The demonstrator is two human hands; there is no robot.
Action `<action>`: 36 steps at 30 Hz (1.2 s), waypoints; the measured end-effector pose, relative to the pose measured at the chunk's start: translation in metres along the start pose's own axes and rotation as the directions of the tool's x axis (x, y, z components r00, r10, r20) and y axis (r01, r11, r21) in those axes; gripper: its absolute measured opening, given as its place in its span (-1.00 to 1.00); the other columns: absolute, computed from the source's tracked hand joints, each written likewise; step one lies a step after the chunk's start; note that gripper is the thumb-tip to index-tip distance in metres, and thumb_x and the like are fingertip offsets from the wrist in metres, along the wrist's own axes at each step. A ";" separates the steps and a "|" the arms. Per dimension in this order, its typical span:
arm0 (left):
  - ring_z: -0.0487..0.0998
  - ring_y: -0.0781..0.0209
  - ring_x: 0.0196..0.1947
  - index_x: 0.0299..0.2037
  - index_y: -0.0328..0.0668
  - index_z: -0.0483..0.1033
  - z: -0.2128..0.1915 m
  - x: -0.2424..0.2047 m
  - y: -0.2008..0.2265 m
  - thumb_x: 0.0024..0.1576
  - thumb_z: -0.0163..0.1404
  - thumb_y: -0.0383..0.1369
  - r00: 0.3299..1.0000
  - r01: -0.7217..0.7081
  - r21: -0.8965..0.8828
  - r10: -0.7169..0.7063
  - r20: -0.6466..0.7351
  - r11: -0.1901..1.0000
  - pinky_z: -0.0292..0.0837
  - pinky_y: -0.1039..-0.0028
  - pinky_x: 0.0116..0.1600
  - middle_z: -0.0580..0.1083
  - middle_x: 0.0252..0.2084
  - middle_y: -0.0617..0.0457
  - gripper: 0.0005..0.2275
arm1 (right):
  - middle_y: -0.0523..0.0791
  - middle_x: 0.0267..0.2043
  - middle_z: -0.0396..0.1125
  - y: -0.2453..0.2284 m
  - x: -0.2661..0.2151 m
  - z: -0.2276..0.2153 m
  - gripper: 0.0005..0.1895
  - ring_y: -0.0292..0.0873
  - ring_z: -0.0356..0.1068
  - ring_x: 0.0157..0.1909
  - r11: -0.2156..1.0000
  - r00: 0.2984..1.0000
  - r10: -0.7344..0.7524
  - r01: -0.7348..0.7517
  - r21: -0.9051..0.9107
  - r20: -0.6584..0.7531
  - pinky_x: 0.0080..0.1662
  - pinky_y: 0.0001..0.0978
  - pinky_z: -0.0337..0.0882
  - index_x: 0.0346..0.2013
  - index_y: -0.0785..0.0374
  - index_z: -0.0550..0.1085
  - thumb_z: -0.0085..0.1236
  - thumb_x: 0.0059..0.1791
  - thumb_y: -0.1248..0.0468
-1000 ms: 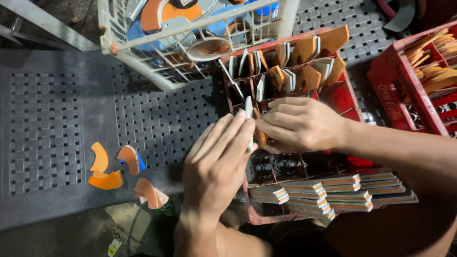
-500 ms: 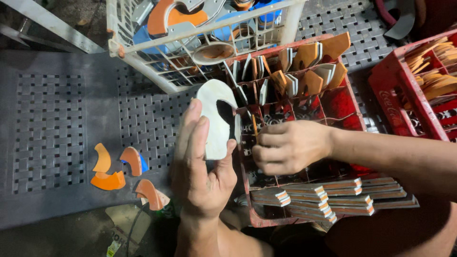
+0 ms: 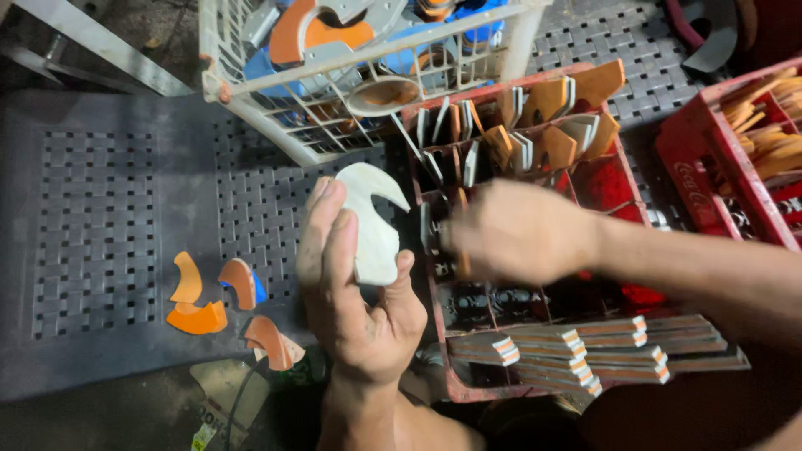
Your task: The person assembles brake shoe components by hand, picking up curved brake shoes and metal clips from a crate, then pressing them together to form stacked units. The assembled units are placed into a red crate with compartments.
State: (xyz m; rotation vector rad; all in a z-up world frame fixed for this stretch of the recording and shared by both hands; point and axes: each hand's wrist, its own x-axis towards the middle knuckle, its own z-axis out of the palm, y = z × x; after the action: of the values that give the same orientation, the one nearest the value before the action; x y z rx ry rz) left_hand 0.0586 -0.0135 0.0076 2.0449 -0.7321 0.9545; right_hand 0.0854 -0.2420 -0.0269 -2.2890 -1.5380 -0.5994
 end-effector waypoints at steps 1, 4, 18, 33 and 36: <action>0.45 -0.26 0.32 0.33 -0.32 0.21 -0.001 0.001 -0.001 0.41 0.02 -0.33 1.000 0.002 0.036 -0.001 -0.017 0.999 0.46 0.10 0.43 0.35 0.33 -0.31 -0.62 | -0.08 -0.17 0.38 -0.001 0.000 0.001 -0.61 -0.07 0.38 -0.25 0.994 0.994 -0.100 0.102 -0.049 0.053 -0.22 -0.17 0.37 0.02 0.35 0.46 0.24 0.00 0.16; 0.44 -0.29 0.38 0.31 -0.35 0.21 -0.003 0.000 -0.003 0.40 0.01 -0.33 0.999 0.029 0.028 -0.029 -0.015 0.999 0.46 0.09 0.42 0.34 0.31 -0.31 -0.63 | -0.19 -0.12 0.38 -0.006 -0.006 0.001 -0.63 -0.22 0.34 -0.14 0.901 0.909 -0.403 0.375 -0.220 -0.101 -0.06 -0.28 0.38 0.17 0.26 0.47 0.16 0.10 0.19; 0.60 0.01 0.20 0.36 -0.47 0.21 0.022 0.003 0.023 0.39 0.06 -0.25 0.973 0.190 -0.447 -0.108 0.202 0.874 0.53 0.36 0.34 0.48 0.25 -0.22 -0.51 | 0.00 0.19 0.38 -0.030 -0.028 -0.105 -0.48 -0.02 0.42 0.28 0.523 0.661 0.731 -0.385 0.760 -0.169 0.33 -0.06 0.52 0.23 0.30 0.31 0.18 0.03 0.18; 0.64 -0.05 0.15 0.21 -0.45 0.46 0.077 0.018 0.073 0.25 0.17 -0.20 0.928 0.251 -0.446 -0.082 0.364 0.859 0.61 0.37 0.21 0.52 0.16 -0.22 -0.54 | 0.02 0.14 0.39 -0.037 -0.076 -0.088 -0.42 -0.12 0.38 0.20 0.503 0.600 0.785 -0.467 0.727 -0.156 0.24 -0.31 0.40 0.24 0.34 0.47 0.34 -0.03 0.20; 0.62 -0.05 0.14 0.20 -0.46 0.46 0.081 0.016 0.072 0.24 0.19 -0.21 0.923 0.252 -0.446 -0.074 0.378 0.859 0.60 0.34 0.25 0.51 0.18 -0.22 -0.54 | 0.02 0.12 0.40 -0.034 -0.077 -0.089 -0.44 -0.12 0.40 0.17 0.487 0.624 0.769 -0.438 0.756 -0.134 0.21 -0.32 0.40 0.22 0.34 0.48 0.35 -0.04 0.20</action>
State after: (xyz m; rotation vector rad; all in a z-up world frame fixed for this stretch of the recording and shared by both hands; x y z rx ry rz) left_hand 0.0454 -0.1226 0.0129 1.7926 -0.8628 0.2571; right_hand 0.0131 -0.3335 0.0119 -1.7374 -0.4408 -0.2651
